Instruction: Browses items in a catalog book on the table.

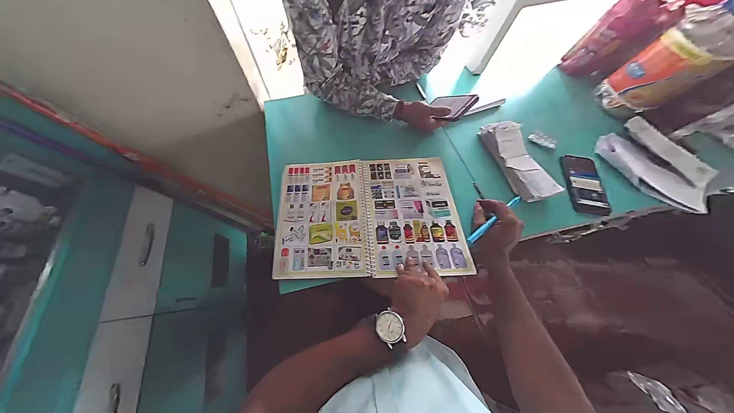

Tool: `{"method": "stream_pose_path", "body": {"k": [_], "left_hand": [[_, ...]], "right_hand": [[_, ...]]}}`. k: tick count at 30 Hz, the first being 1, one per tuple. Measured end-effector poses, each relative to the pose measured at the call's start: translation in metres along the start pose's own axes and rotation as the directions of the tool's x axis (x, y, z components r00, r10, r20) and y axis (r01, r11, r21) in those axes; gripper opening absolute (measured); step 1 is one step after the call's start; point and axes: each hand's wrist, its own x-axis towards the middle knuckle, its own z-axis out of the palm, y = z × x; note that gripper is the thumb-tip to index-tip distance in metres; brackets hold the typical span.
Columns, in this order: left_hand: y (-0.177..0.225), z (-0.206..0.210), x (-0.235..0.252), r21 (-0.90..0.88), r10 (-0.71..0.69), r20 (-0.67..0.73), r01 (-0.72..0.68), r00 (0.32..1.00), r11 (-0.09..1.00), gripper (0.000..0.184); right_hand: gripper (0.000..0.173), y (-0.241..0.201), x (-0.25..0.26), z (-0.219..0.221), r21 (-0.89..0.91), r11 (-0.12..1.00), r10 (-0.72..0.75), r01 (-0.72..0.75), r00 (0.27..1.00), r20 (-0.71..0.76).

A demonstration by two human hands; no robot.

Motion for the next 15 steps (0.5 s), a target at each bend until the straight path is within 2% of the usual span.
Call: {"method": "stream_pose_path", "body": {"k": [4, 6, 9, 13, 15], "left_hand": [[-0.004, -0.006, 0.001, -0.039, 0.002, 0.066, 0.000, 0.998, 0.999, 0.037], [-0.002, -0.003, 0.000, -0.016, -0.009, 0.025, 0.009, 1.000, 1.000, 0.036], [-0.002, 0.004, -0.002, 0.054, -0.005, -0.112, 0.011, 0.994, 0.998, 0.030], [-0.004, 0.005, -0.004, 0.052, 0.001, -0.107, 0.005, 0.994, 0.999, 0.030], [-0.004, 0.011, -0.004, 0.078, -0.006, -0.186, 0.020, 0.982, 0.997, 0.028]], "right_hand": [[0.026, 0.001, 0.000, 0.000, -0.009, 0.999, -0.039, 0.039, 0.999, 0.002], [0.026, 0.001, 0.001, -0.001, -0.008, 0.999, -0.038, 0.038, 0.999, -0.008], [0.026, 0.003, 0.001, 0.002, -0.012, 1.000, -0.018, 0.018, 1.000, -0.011], [0.026, 0.003, 0.001, 0.003, -0.011, 1.000, -0.016, 0.016, 1.000, -0.015], [0.026, 0.004, 0.002, 0.003, -0.001, 1.000, -0.023, 0.023, 0.999, -0.028]]}}
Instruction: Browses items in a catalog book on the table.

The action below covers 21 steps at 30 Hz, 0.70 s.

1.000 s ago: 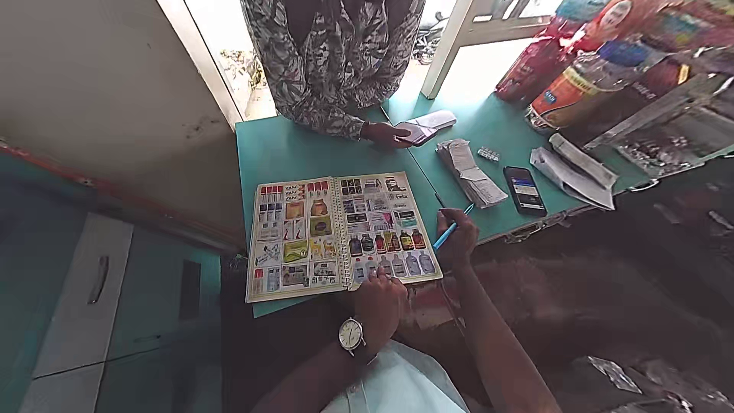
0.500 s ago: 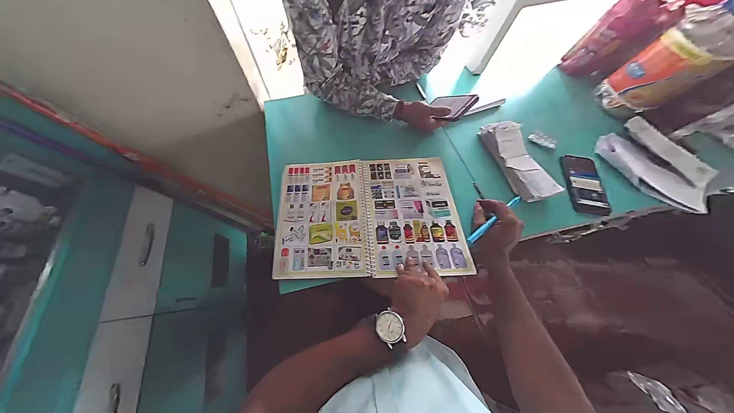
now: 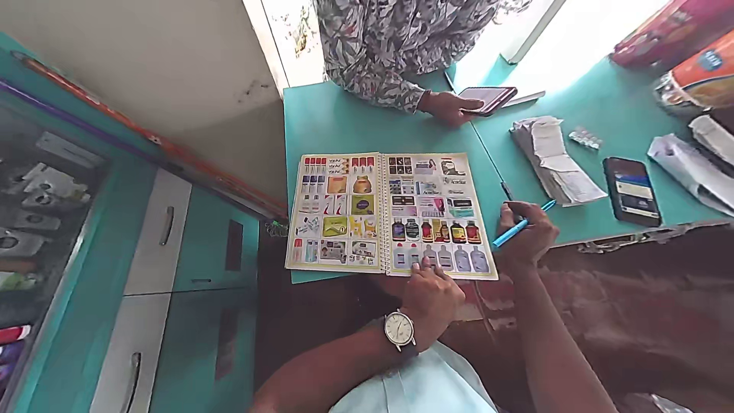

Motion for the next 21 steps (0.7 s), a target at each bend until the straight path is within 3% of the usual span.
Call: {"method": "stream_pose_path", "body": {"k": [21], "left_hand": [[-0.0031, -0.0036, -0.0004, -0.042, 0.031, 0.035, -0.029, 0.999, 0.999, 0.028]], "right_hand": [[0.028, 0.0008, 0.0005, -0.0005, -0.020, 1.000, 0.014, -0.014, 0.999, 0.031]]}}
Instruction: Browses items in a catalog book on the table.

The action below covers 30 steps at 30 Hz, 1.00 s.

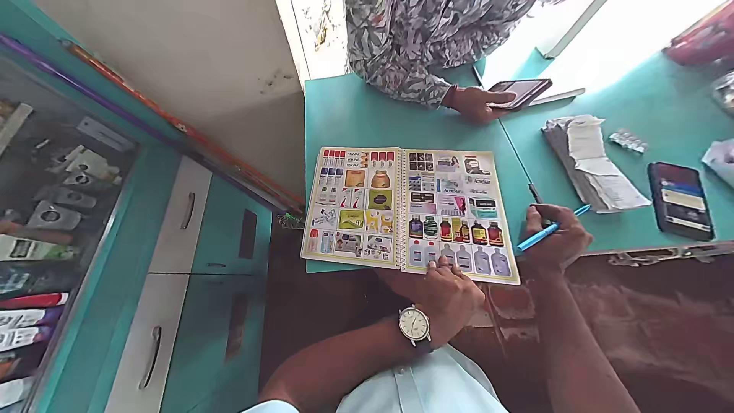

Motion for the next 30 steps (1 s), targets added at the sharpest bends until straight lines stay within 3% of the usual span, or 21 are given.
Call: {"method": "stream_pose_path", "body": {"k": [10, 16, 30], "left_hand": [[0.0006, 0.0058, -0.0007, 0.051, -0.006, -0.095, 0.011, 0.995, 0.999, 0.026], [-0.0001, 0.0006, -0.0002, 0.008, 0.004, 0.000, -0.004, 1.000, 1.000, 0.028], [-0.0003, 0.0093, -0.0004, 0.092, 0.007, -0.144, 0.006, 0.989, 0.996, 0.024]], "right_hand": [[0.029, -0.0022, -0.0005, -0.0016, 0.013, 1.000, -0.001, 0.001, 1.000, 0.015], [0.030, -0.0016, 0.0000, -0.0021, 0.006, 1.000, -0.025, 0.025, 1.000, 0.006], [0.030, 0.0001, 0.0002, -0.0011, 0.016, 0.999, -0.045, 0.045, 0.999, -0.008]]}}
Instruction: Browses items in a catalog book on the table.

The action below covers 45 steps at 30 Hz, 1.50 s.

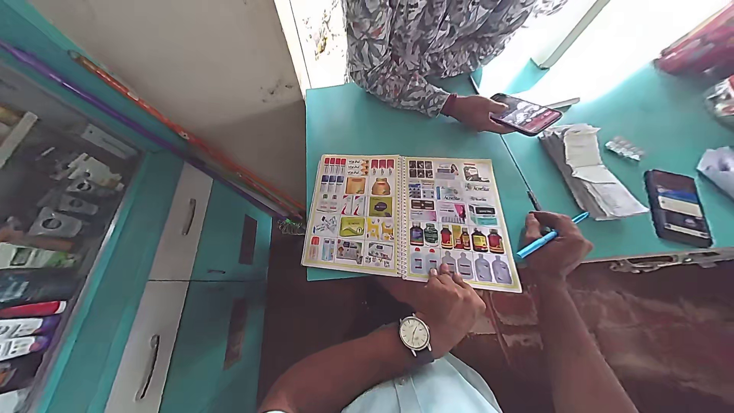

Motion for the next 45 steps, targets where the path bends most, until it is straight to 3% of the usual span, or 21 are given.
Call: {"method": "stream_pose_path", "body": {"k": [9, 20, 25, 33, 37, 45], "left_hand": [[-0.001, -0.004, 0.000, -0.033, 0.048, 0.104, -0.044, 0.993, 0.998, 0.027], [-0.003, -0.006, 0.001, -0.074, 0.052, 0.117, -0.043, 0.992, 0.996, 0.028], [-0.003, -0.010, 0.003, -0.113, 0.046, 0.203, -0.023, 0.978, 0.993, 0.030], [-0.004, -0.010, 0.002, -0.100, 0.040, 0.152, -0.025, 0.988, 0.995, 0.027], [-0.003, -0.016, 0.004, -0.148, 0.043, 0.252, -0.006, 0.967, 0.989, 0.029], [0.004, -0.005, -0.001, -0.080, 0.015, 0.154, -0.003, 0.988, 0.997, 0.030]], "right_hand": [[0.030, 0.001, -0.001, 0.001, -0.008, 1.000, -0.008, 0.008, 1.000, 0.011], [0.030, 0.001, -0.001, 0.001, -0.029, 1.000, -0.005, 0.005, 1.000, 0.009], [0.030, -0.001, 0.000, 0.000, -0.021, 1.000, 0.006, -0.005, 1.000, 0.011], [0.029, -0.003, 0.000, 0.000, -0.019, 1.000, 0.019, -0.019, 1.000, 0.009], [0.029, -0.007, -0.001, -0.001, -0.023, 1.000, 0.019, -0.018, 1.000, 0.009], [0.028, -0.006, -0.001, 0.000, -0.016, 1.000, -0.012, 0.011, 1.000, -0.028]]}}
